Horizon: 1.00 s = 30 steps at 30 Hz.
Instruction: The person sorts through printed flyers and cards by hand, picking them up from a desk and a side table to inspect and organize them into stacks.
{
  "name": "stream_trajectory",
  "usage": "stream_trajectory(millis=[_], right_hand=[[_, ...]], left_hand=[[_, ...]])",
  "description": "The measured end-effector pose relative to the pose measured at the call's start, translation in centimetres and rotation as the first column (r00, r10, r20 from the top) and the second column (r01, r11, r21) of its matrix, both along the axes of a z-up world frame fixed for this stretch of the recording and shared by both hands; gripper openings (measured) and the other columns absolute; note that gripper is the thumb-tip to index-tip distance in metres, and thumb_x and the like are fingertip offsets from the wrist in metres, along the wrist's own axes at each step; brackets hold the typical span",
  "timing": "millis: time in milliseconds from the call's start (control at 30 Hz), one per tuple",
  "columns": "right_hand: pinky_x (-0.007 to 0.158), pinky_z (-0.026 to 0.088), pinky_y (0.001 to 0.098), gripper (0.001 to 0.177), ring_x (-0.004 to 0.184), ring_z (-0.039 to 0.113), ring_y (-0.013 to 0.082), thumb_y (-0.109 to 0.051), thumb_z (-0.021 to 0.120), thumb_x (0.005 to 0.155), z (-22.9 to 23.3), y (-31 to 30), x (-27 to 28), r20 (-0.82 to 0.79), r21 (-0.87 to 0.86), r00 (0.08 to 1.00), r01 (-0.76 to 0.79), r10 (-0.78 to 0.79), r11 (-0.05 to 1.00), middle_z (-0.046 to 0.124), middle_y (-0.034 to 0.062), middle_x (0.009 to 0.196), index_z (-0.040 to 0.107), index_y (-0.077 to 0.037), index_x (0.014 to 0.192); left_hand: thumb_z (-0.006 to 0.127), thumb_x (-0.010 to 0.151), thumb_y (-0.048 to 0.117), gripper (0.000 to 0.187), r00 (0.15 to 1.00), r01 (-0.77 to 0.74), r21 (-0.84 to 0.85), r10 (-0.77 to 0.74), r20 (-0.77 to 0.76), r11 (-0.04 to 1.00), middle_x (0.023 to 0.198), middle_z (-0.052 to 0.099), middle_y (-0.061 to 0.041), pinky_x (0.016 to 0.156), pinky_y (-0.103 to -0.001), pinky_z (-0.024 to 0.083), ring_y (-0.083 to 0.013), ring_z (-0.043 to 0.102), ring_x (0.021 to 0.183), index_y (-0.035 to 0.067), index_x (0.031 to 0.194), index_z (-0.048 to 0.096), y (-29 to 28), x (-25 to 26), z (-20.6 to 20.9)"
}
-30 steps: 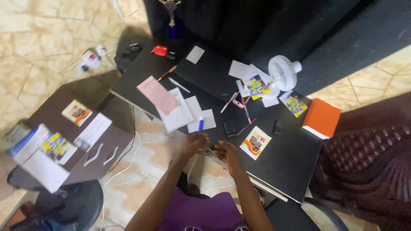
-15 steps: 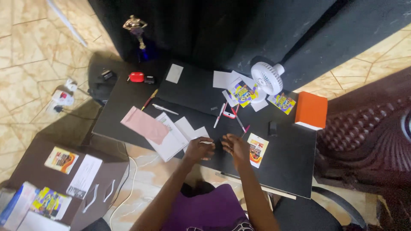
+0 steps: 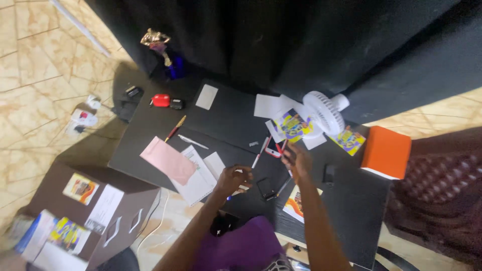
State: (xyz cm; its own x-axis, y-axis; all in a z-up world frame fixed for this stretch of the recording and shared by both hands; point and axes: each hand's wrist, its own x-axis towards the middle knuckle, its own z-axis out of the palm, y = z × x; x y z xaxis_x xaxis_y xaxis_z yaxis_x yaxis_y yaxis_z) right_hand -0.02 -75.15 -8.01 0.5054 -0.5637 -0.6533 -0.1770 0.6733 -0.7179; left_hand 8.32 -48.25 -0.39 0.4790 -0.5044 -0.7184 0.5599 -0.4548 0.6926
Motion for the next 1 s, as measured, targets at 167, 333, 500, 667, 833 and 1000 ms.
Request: stream_trajectory(millis=[167,333,500,667,833,1000], right_hand=[[0.086,0.060,0.0404,0.040,0.105,0.071,0.0231,-0.019,0.064,0.097,-2.1,-2.1,0.7,0.040,0.017,0.999,0.017,-0.017,1.000,0.069,0.0085,0.124,0.062,0.000,0.132],[0.080,0.062,0.0320,0.038,0.095,0.071,0.0200,-0.012,0.071,0.097,-2.5,-2.1,1.0,0.044,-0.095,0.993,0.118,-0.114,0.989,0.071,0.0147,0.118,0.065,0.008,0.128],[0.082,0.064,0.0310,0.025,0.090,0.073,0.0219,0.004,0.075,0.089,0.8,1.5,0.4,0.256,-0.080,0.946,0.228,-0.201,0.970,0.070,0.0191,0.106,0.061,0.010,0.109],[0.084,0.065,0.0331,0.031,0.095,0.073,0.0211,0.003,0.073,0.083,8.5,5.6,1.8,0.294,-0.091,0.956,0.033,-0.005,0.995,0.071,0.0135,0.103,0.061,-0.001,0.111],[0.085,0.060,0.0317,0.032,0.095,0.070,0.0189,-0.002,0.073,0.088,8.4,8.7,3.4,0.278,-0.217,0.919,-0.223,0.279,0.950,0.071,0.0124,0.104,0.066,0.005,0.119],[0.084,0.058,0.0271,0.035,0.095,0.071,0.0151,-0.002,0.073,0.089,12.1,14.2,7.9,0.334,-0.239,0.782,-0.470,0.527,0.850,0.074,0.0120,0.107,0.068,0.006,0.123]], left_hand=[[0.060,0.093,0.009,0.039,0.999,-0.034,-0.125,0.036,0.014,0.992,0.105,0.077,-0.012,0.066,-0.031,0.064,-0.0207,0.078,0.085,-0.001,0.130,0.064,0.0,0.1,-1.2],[0.064,0.096,0.014,0.037,0.998,-0.054,-0.044,0.053,-0.034,0.998,0.104,0.075,-0.015,0.065,-0.032,0.062,-0.0230,0.076,0.082,-0.001,0.130,0.062,-0.9,0.1,0.1],[0.062,0.094,0.012,0.040,0.996,-0.087,-0.041,0.086,-0.002,0.995,0.107,0.077,-0.015,0.066,-0.033,0.064,-0.0244,0.079,0.086,-0.002,0.132,0.062,-0.6,0.3,-0.7],[0.065,0.089,0.010,0.050,0.968,-0.194,-0.157,0.214,0.129,0.968,0.110,0.075,-0.016,0.070,-0.037,0.065,-0.0264,0.077,0.095,-0.001,0.137,0.056,0.3,1.8,-2.3],[0.075,0.086,0.012,0.065,0.888,-0.260,-0.106,0.281,0.365,0.960,0.132,0.063,-0.015,0.079,-0.041,0.068,-0.0234,0.068,0.115,0.008,0.145,0.048,2.4,3.6,3.0],[0.080,0.080,0.007,0.079,0.650,-0.165,-0.245,0.292,0.701,0.955,0.130,0.068,-0.020,0.087,-0.042,0.058,-0.0255,0.064,0.121,0.006,0.151,0.044,8.2,4.0,3.9]])
